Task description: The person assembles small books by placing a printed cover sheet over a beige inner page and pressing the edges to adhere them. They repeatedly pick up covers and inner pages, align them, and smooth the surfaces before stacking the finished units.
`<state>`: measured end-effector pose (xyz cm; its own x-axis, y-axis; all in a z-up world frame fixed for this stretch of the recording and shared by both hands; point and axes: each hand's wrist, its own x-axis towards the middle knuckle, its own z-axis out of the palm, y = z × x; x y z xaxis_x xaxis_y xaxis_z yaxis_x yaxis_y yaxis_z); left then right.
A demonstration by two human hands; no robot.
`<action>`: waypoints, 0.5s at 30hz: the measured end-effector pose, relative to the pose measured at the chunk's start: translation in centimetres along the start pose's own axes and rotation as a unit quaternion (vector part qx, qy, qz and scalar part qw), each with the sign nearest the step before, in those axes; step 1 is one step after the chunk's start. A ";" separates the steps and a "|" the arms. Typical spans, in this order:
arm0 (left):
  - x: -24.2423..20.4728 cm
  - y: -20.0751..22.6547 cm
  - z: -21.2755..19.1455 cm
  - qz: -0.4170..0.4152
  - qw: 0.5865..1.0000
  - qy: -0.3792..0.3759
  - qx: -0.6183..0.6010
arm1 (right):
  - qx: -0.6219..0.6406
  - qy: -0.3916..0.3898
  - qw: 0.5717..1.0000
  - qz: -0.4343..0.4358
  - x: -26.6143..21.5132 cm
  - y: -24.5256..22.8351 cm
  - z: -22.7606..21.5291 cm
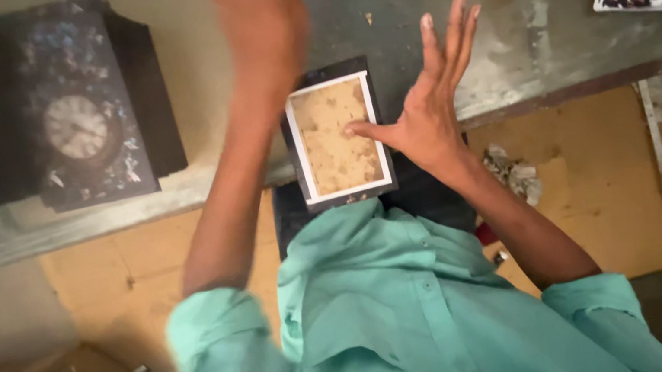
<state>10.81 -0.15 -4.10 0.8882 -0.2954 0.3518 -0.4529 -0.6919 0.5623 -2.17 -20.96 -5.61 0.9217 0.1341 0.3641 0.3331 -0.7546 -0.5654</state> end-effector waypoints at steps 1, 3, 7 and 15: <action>-1.4 0.6 0.3 0.073 0.997 -0.004 0.036 | 0.000 0.000 1.000 -0.001 -0.2 -0.2 -0.3; -2.1 1.4 0.0 0.164 0.983 0.003 0.089 | 0.003 -0.015 1.000 -0.001 0.5 -0.8 -0.5; -0.4 2.7 -1.2 0.122 0.991 -0.025 -0.051 | -0.012 -0.009 1.000 0.011 1.7 -2.1 -1.4; -2.5 5.9 -5.9 -0.072 0.986 -0.149 0.018 | 0.013 -0.147 0.988 0.044 -2.0 -3.9 -3.3</action>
